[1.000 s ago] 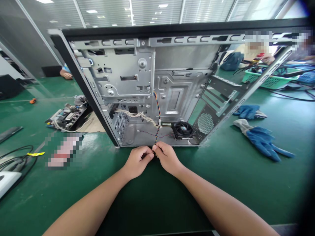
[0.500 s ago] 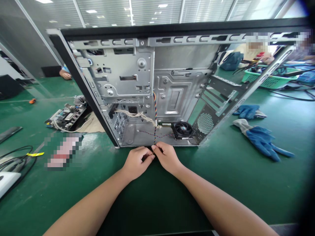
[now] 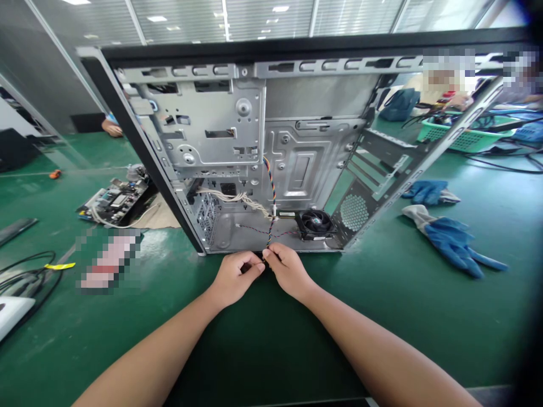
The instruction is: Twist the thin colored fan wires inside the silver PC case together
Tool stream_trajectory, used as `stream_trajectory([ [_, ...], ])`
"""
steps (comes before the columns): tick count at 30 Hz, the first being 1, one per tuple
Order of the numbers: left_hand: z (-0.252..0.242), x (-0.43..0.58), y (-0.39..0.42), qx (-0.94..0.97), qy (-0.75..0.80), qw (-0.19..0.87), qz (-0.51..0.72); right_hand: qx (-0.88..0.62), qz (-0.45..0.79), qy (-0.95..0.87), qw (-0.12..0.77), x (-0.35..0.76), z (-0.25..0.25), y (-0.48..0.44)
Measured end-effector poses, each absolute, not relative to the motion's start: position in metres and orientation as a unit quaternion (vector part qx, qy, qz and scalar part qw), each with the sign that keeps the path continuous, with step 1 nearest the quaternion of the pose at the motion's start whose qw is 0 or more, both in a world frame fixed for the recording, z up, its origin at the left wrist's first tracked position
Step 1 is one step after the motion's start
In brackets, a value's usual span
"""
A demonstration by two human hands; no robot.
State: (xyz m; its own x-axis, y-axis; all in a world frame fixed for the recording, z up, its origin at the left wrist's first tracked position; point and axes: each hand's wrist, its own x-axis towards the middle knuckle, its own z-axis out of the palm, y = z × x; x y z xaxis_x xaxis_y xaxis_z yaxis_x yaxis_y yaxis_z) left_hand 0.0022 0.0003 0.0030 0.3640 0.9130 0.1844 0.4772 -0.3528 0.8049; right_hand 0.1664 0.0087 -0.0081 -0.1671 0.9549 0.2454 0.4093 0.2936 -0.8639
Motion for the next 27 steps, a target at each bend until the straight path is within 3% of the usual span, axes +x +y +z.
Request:
stream_trajectory([
  [6,0.0017,0.0022,0.0002,0.775,0.459,0.266,0.342,-0.519,0.343,-0.663,0.416,0.1664,-0.0085,0.0084],
  [15,-0.0027,0.0017,-0.0002,0.782,0.459,0.249,0.342,-0.523,0.334,-0.668,0.410,0.1661,-0.0096,0.0085],
  [27,0.0018,0.0023,0.0005,0.747,0.466,0.338,0.333,-0.496,0.362,-0.676,0.406,0.1668,-0.0104,0.0089],
])
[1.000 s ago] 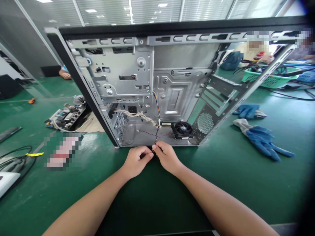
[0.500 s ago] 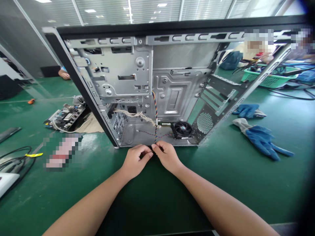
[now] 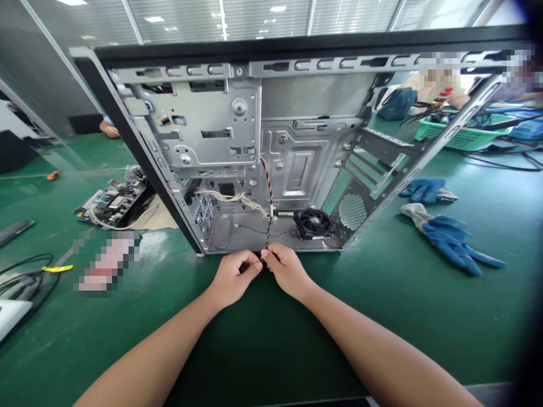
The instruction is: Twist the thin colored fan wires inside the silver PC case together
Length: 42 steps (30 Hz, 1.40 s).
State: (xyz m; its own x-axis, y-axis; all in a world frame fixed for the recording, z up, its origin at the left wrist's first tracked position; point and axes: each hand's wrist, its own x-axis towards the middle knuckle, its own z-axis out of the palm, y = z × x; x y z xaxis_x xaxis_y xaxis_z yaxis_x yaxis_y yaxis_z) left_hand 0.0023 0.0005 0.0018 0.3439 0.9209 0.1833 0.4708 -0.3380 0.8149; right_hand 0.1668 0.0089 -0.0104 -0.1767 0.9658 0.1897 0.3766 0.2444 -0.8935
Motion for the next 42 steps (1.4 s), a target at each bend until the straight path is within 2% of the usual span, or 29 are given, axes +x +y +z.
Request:
stream_trajectory([
  [8,0.0021,0.0010,-0.0022,0.806,0.449,0.201,0.330,-0.521,0.351,-0.662,0.410,0.1661,-0.0103,0.0091],
  [12,0.0034,0.0010,-0.0040,0.818,0.445,0.170,0.321,-0.521,0.352,-0.666,0.401,0.1661,-0.0102,0.0087],
  [27,0.0015,0.0011,0.0011,0.759,0.469,0.314,0.325,-0.498,0.383,-0.666,0.402,0.1665,-0.0110,0.0097],
  [35,0.0015,0.0006,-0.0021,0.819,0.446,0.180,0.312,-0.512,0.377,-0.659,0.401,0.1655,-0.0102,0.0094],
  [42,-0.0011,-0.0002,-0.0011,0.840,0.441,0.120,0.292,-0.531,0.349,-0.666,0.390,0.1659,-0.0101,0.0080],
])
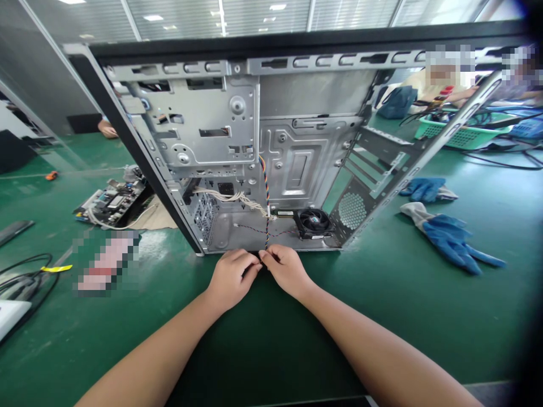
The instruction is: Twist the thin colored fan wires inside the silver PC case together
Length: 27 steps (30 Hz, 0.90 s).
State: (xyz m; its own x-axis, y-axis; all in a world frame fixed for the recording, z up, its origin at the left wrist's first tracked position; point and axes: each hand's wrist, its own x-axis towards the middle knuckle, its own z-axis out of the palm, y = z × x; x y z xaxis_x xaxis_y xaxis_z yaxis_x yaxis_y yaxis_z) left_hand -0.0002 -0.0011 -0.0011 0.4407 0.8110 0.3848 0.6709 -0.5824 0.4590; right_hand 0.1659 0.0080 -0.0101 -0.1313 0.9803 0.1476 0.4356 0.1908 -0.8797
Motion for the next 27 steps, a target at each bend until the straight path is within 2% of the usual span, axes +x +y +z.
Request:
stream_trajectory([
  [3,0.0001,0.0002,-0.0011,0.830,0.446,0.148,0.300,-0.524,0.364,-0.667,0.384,0.1666,-0.0106,0.0081],
  [13,0.0040,0.0005,0.0024,0.750,0.466,0.340,0.324,-0.494,0.412,-0.652,0.402,0.1662,-0.0085,0.0083],
  [15,0.0040,0.0007,0.0019,0.750,0.466,0.335,0.328,-0.495,0.414,-0.649,0.402,0.1662,-0.0085,0.0083],
  [21,0.0035,0.0009,-0.0003,0.797,0.455,0.225,0.329,-0.523,0.361,-0.655,0.409,0.1657,-0.0099,0.0087],
  [27,0.0017,-0.0001,0.0000,0.804,0.450,0.196,0.336,-0.533,0.357,-0.647,0.412,0.1661,-0.0108,0.0096],
])
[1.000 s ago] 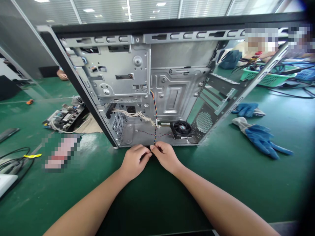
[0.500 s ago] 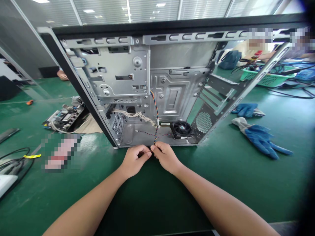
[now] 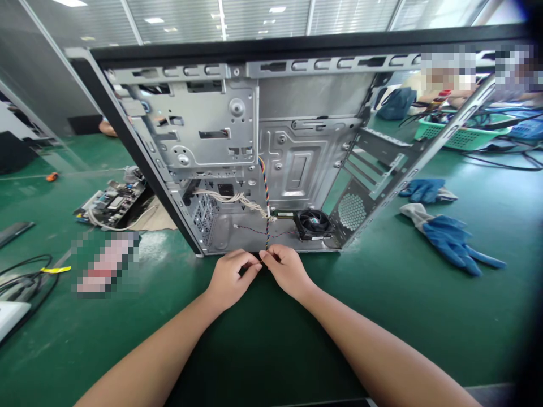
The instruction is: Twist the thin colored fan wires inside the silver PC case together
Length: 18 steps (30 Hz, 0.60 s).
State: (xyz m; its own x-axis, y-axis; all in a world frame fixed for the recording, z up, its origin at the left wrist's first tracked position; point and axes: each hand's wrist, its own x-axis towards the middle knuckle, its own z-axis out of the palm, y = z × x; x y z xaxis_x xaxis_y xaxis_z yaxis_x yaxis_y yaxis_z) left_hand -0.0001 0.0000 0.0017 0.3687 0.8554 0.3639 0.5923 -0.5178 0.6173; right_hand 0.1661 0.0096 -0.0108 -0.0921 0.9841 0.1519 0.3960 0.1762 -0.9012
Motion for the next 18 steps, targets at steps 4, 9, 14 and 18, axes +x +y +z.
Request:
stream_trajectory([
  [4,0.0016,0.0000,-0.0004,0.804,0.451,0.196,0.334,-0.524,0.365,-0.659,0.397,0.1667,-0.0102,0.0094],
  [9,0.0032,0.0006,0.0000,0.789,0.458,0.238,0.334,-0.513,0.383,-0.659,0.395,0.1668,-0.0084,0.0079],
  [14,0.0049,0.0010,0.0012,0.759,0.466,0.307,0.334,-0.501,0.395,-0.656,0.403,0.1666,-0.0084,0.0075],
  [18,0.0043,0.0010,0.0022,0.745,0.471,0.338,0.331,-0.494,0.416,-0.645,0.408,0.1663,-0.0095,0.0081],
])
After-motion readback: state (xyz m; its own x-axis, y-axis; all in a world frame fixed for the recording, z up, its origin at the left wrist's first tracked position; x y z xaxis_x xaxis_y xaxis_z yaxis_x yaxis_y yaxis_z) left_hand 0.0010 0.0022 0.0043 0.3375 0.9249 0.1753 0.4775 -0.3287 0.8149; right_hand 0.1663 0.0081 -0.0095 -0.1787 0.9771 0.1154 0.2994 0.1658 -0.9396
